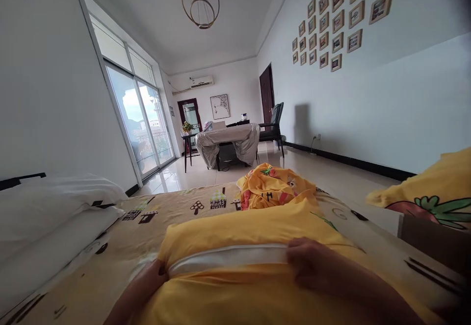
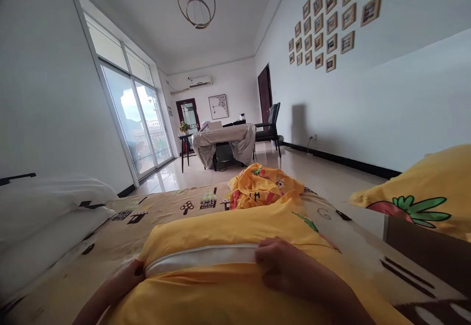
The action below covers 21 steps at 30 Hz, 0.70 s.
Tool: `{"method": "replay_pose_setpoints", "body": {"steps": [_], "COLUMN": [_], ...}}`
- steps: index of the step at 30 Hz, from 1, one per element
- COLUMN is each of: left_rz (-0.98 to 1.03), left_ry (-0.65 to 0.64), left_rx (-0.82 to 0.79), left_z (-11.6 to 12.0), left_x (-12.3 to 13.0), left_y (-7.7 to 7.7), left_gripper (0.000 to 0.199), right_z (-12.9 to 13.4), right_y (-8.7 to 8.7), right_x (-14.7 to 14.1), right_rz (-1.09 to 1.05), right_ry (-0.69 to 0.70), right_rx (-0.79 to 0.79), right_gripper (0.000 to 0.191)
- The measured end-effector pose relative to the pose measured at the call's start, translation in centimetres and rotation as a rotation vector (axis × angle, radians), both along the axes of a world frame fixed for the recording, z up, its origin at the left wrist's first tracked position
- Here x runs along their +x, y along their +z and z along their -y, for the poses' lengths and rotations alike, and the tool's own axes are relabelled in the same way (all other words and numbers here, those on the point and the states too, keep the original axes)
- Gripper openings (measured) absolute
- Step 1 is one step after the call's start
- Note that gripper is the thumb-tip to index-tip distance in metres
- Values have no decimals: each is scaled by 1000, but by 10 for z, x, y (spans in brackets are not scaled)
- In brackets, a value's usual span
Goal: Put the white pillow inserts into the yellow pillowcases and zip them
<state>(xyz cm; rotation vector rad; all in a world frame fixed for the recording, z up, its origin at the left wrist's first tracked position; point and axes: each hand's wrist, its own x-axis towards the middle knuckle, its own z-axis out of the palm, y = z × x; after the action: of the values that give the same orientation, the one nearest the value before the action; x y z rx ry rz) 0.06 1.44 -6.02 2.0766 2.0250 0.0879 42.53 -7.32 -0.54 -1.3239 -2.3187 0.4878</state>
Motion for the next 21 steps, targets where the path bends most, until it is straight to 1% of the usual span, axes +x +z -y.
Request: {"method": "replay_pose_setpoints", "body": {"steps": [2, 3, 4, 6, 7, 9, 10, 12, 13, 15, 16, 17, 18, 19, 20, 21], "left_rz": [-134, -217, -299, -431, -448, -403, -345, -197, -147, -144, -140, -138, -150, -170, -153, -106], "left_ry": [46, 71, 87, 77, 24, -186, -317, -618, -733, -891, -927, -955, -982, -986, -1007, -1017], "left_rx": [13, 16, 20, 34, 49, 139, 177, 210, 263, 387, 420, 411, 356, 288, 254, 247], "left_z": [9, 15, 23, 42, 52, 73, 82, 98, 103, 105, 101, 94, 84, 73, 61, 49], "left_x": [11, 20, 30, 59, 77, 117, 138, 179, 199, 238, 256, 274, 290, 305, 317, 326], "left_y": [9, 17, 27, 51, 64, 89, 100, 119, 127, 140, 145, 148, 148, 145, 138, 126], "left_gripper": [23, 30, 37, 46, 48, 41, 35, 25, 21, 16, 14, 13, 15, 15, 16, 16], "right_z": [1, 2, 3, 3, 2, 0, -1, -3, -4, -5, -5, -6, -6, -6, -7, -7], "right_y": [4, 6, 8, 9, 8, 5, 4, 1, 0, -1, -1, -1, -1, -2, -2, -2], "right_x": [11, 16, 22, 34, 38, 45, 47, 48, 48, 48, 47, 48, 48, 49, 51, 52], "right_rz": [-4, -9, -15, -23, -20, 1, 18, 64, 93, 158, 183, 200, 206, 202, 192, 181], "right_ry": [8, 9, 2, -42, -79, -164, -206, -262, -275, -273, -259, -250, -247, -252, -269, -292], "right_rx": [-4, -6, 2, 39, 60, 93, 99, 100, 100, 106, 115, 134, 161, 189, 209, 209], "right_gripper": [16, 15, 15, 16, 17, 16, 15, 12, 12, 11, 11, 12, 12, 12, 12, 11]}}
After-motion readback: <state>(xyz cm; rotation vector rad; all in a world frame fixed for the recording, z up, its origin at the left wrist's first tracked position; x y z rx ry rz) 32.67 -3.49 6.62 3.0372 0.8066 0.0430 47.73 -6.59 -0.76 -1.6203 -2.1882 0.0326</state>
